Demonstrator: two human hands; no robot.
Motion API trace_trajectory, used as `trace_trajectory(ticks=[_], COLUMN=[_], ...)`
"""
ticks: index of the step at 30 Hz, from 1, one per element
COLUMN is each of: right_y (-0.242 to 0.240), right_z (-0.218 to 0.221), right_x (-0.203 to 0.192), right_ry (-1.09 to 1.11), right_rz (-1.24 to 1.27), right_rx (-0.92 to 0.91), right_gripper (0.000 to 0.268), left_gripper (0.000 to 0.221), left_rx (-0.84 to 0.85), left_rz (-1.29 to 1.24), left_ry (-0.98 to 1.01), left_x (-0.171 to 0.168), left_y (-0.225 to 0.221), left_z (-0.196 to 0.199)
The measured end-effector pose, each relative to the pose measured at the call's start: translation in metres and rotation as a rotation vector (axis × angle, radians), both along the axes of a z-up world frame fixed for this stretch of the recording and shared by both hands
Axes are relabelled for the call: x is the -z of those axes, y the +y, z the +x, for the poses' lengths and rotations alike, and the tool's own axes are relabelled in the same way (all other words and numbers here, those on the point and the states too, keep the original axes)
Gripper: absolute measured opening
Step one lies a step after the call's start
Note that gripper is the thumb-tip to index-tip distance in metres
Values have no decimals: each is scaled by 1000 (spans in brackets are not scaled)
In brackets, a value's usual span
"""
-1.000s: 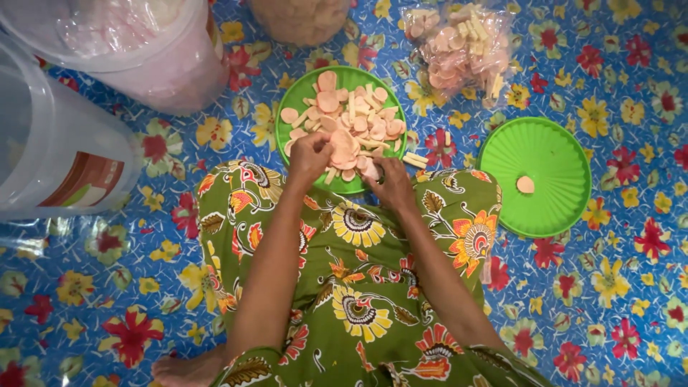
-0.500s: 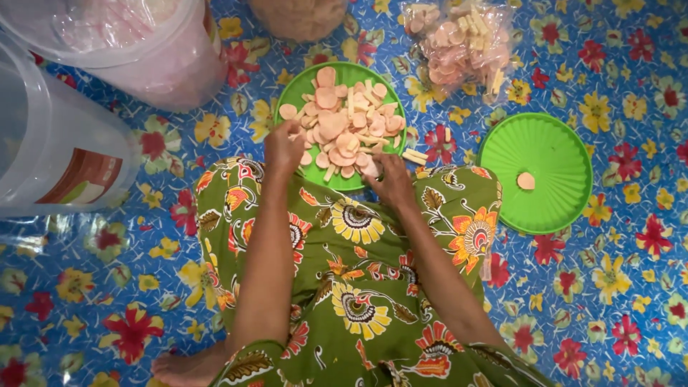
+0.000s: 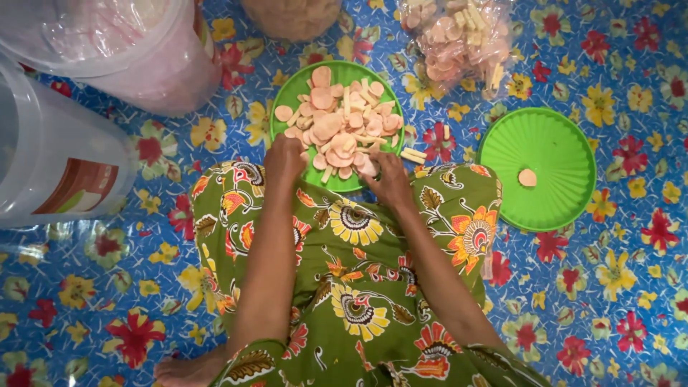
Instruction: Sorting and arranging small snack slices from a large container onto green plates
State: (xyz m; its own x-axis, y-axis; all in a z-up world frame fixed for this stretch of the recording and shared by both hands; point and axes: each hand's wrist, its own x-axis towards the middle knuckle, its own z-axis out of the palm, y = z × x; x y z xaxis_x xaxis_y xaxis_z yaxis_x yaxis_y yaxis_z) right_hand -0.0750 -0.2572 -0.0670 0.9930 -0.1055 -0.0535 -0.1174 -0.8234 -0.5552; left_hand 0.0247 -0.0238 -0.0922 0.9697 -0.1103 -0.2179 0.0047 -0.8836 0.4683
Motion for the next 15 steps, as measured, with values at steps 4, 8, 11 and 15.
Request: trace_trajectory(ticks=[4,8,11,15], right_y=[0,3,2,0], right_z=[-1,-2,-4,-5], right_x=[4,5,10,0], right_ry=[-30,-121,-163,-144], right_rz=[7,-79,-94,-31], right_rx=[7,24,60,125], right_gripper=[48,37,25,16], left_gripper=[9,7,9,7], left_rx=[-22,-67,-67,-79], left_rz=[-220,-395,-413,-410], left_ry=[-98,-153,-197,-230], left_x=[15,8,2,-16], left_y=[10,11,6,-1], left_z=[-2,5,5,0])
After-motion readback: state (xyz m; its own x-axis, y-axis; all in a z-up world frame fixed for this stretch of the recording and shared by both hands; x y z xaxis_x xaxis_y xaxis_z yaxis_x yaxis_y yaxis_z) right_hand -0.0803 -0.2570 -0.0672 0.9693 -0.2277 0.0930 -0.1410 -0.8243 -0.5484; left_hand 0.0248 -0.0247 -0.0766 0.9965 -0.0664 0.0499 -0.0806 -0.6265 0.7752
